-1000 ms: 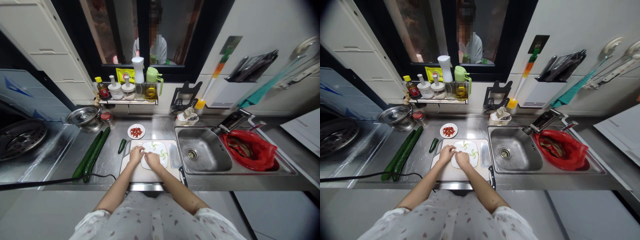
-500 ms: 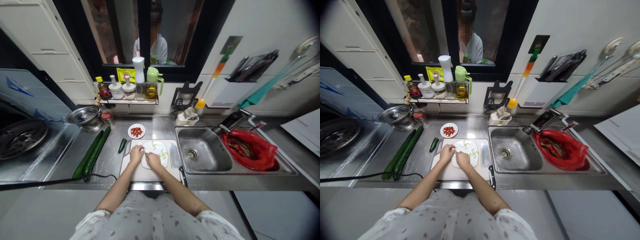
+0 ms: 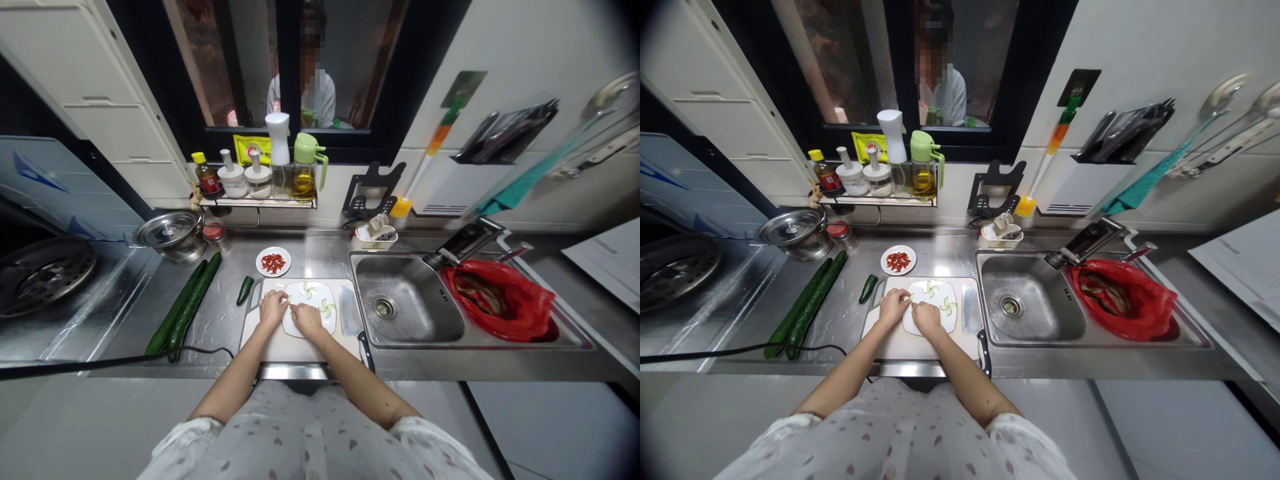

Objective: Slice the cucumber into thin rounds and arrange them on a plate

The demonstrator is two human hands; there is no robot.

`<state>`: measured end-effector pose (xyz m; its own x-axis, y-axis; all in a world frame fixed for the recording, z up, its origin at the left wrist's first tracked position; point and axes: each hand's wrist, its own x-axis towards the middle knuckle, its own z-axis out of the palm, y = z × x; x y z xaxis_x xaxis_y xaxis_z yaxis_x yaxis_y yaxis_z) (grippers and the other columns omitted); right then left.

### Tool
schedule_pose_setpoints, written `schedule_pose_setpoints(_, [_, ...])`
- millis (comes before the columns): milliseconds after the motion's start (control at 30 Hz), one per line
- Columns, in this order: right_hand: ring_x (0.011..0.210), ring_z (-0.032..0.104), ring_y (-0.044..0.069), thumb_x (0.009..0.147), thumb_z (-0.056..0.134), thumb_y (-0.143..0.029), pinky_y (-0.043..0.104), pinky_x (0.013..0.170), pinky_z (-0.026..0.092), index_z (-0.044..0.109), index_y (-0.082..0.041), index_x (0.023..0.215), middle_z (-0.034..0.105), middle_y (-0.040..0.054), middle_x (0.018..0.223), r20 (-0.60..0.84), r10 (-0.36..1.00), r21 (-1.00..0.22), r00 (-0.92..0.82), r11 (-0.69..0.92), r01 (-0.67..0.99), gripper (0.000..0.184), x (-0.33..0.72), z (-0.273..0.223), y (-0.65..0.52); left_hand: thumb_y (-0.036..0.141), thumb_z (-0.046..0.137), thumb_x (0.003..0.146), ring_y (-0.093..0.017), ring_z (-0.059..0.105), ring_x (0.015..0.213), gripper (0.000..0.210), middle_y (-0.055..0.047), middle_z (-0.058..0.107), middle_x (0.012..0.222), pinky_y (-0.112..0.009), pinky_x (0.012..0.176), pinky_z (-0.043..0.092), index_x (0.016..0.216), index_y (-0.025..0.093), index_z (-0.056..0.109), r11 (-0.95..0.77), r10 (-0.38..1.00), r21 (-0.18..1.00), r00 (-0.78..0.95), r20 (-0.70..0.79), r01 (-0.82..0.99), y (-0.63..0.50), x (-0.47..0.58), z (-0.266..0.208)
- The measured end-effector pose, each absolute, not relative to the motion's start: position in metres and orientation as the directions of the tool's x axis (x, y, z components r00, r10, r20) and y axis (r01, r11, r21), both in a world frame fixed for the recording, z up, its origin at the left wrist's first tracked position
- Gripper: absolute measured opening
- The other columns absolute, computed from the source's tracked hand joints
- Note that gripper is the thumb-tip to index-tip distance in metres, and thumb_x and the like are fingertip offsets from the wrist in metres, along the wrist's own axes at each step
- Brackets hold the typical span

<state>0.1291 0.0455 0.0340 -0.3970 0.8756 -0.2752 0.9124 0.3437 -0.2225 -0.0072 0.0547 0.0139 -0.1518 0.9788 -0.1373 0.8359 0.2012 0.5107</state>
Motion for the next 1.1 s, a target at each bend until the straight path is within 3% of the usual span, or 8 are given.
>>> schedule_pose_setpoints(767, [0.096,0.061,0.019,0.09,0.038,-0.026,0.026,0.078,0.04,0.066,-0.022,0.108,0.068,0.0088,0.104,-0.298,0.865,-0.252,-0.403,0.336,0.907,0.033,0.125,0.044,0.062,0.03,0.056,0.081,-0.021,0.054,0.097,0.02,-0.005,0.061,0.093,-0.035,0.087,0.033,0.098,0.026,0.067,0.203,0.977,0.468,-0.149,-0.15,0.86,0.054,-0.005,0.016])
schedule_pose_setpoints(933, [0.094,0.061,0.015,0.089,0.04,-0.029,0.022,0.074,0.041,0.067,-0.024,0.104,0.069,0.0038,0.103,-0.224,0.937,-0.469,-0.268,0.138,0.873,0.031,0.135,0.04,0.069,0.03,0.055,0.081,-0.02,0.055,0.094,0.021,-0.005,0.062,0.093,-0.033,0.086,0.035,0.098,0.026,0.067,0.219,0.975,0.5,-0.166,-0.149,0.838,0.053,-0.006,0.017])
schedule_pose_setpoints(1100, [0.09,0.062,0.014,0.085,0.043,-0.028,0.022,0.077,0.044,0.068,-0.022,0.099,0.07,0.002,0.098,-0.111,0.981,-0.725,-0.16,0.031,0.688,0.029,0.156,0.041,0.07,0.031,0.052,0.082,-0.021,0.058,0.091,0.023,-0.005,0.063,0.095,-0.034,0.084,0.037,0.099,0.026,0.066,0.324,0.943,0.553,-0.309,-0.124,0.767,0.054,-0.022,0.018])
